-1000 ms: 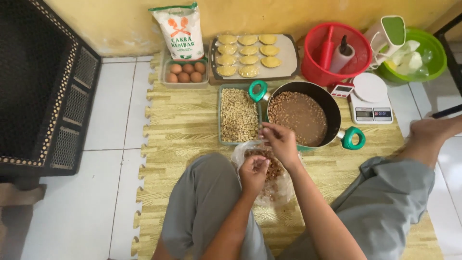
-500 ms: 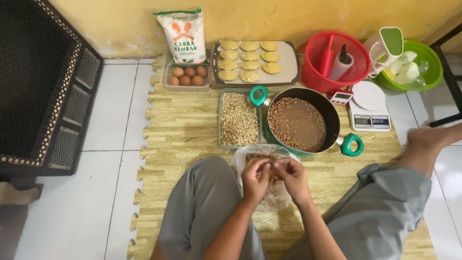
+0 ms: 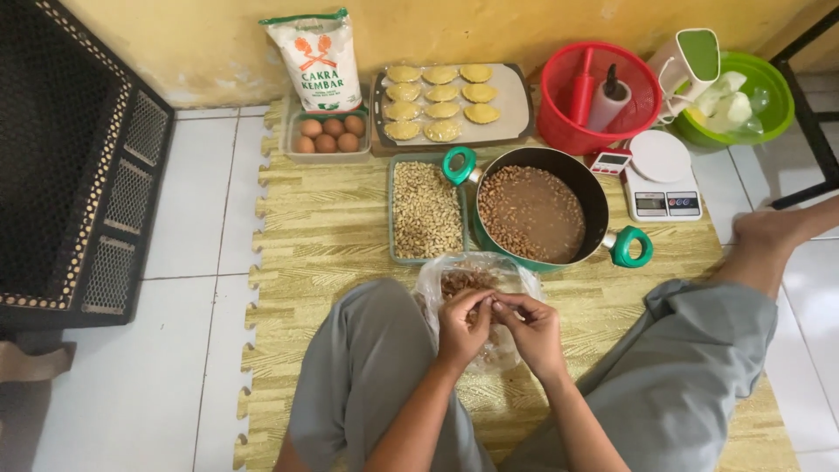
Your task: Sorting small ingredients like peanuts or beans from a plastic bag into a container while sitting on the floor.
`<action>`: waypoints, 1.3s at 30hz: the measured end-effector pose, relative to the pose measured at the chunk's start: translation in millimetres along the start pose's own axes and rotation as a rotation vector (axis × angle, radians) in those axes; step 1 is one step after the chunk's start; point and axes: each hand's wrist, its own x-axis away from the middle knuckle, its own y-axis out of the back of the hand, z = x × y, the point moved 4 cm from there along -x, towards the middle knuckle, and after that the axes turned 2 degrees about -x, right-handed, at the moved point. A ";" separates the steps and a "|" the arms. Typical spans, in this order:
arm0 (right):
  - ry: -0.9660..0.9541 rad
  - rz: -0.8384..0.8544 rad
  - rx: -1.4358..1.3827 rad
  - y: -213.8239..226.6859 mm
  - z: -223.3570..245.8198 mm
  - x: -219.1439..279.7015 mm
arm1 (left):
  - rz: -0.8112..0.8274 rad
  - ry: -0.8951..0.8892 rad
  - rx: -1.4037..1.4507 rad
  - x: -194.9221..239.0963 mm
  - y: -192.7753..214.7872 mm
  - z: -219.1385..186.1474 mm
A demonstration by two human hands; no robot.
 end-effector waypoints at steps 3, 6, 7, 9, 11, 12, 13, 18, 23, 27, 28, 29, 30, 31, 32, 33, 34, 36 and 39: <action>0.033 -0.008 0.015 1.2 -11.0 -3.6 | -0.019 -0.032 -0.021 -0.7 2.4 -6.1; 0.053 -0.015 0.040 -1.5 0.1 2.2 | -0.062 -0.042 -0.038 5.2 -1.1 13.6; 0.053 -0.016 0.040 -3.0 4.3 3.0 | -0.062 -0.042 -0.038 5.6 -1.5 16.6; 0.032 -0.004 0.044 -7.1 11.6 5.0 | -0.064 -0.022 -0.047 6.9 -1.2 23.3; 0.008 -0.007 0.015 -5.5 4.1 3.6 | -0.066 -0.017 -0.059 5.7 -1.5 21.4; -0.015 -0.011 -0.014 -4.2 -0.2 3.0 | -0.067 -0.014 -0.071 5.3 -1.9 20.4; -0.017 -0.012 -0.014 -3.3 -2.7 2.6 | -0.065 -0.012 -0.071 4.3 -0.4 13.4; -0.032 -0.021 -0.045 0.7 -7.8 -2.8 | -0.030 0.025 0.022 3.1 -1.8 10.7; -0.024 -0.007 -0.011 0.9 -2.2 -0.7 | -0.006 0.045 0.032 3.1 -1.0 10.7; -0.053 0.027 -0.047 3.4 -5.8 -1.4 | 0.004 0.072 0.072 3.9 0.5 11.3; -0.055 0.026 -0.047 5.6 -7.4 -2.7 | 0.005 0.074 0.072 5.4 -0.9 17.5; -0.063 0.046 -0.042 7.0 -9.3 -4.0 | 0.015 0.083 0.089 7.0 -2.6 23.9; -0.071 0.066 -0.037 8.3 -11.1 -5.3 | 0.024 0.092 0.105 8.5 -4.2 30.3; -0.071 0.064 -0.038 9.8 -12.6 -6.6 | 0.026 0.091 0.105 7.9 -3.8 29.3; -0.078 0.079 -0.037 10.8 -14.5 -7.9 | 0.028 0.114 0.107 7.5 -3.4 29.3; -0.087 0.092 -0.034 12.7 -17.0 -7.6 | 0.029 0.139 0.109 8.9 -3.3 29.0; -0.088 0.091 -0.035 13.1 -15.8 -7.5 | 0.031 0.140 0.109 10.8 -4.8 31.7; -0.108 0.113 -0.050 11.4 -12.8 -8.7 | 0.024 0.191 0.153 13.1 -6.8 38.8; -0.087 0.076 -0.069 13.0 -13.8 -10.6 | 0.009 0.230 0.173 11.2 -3.6 24.9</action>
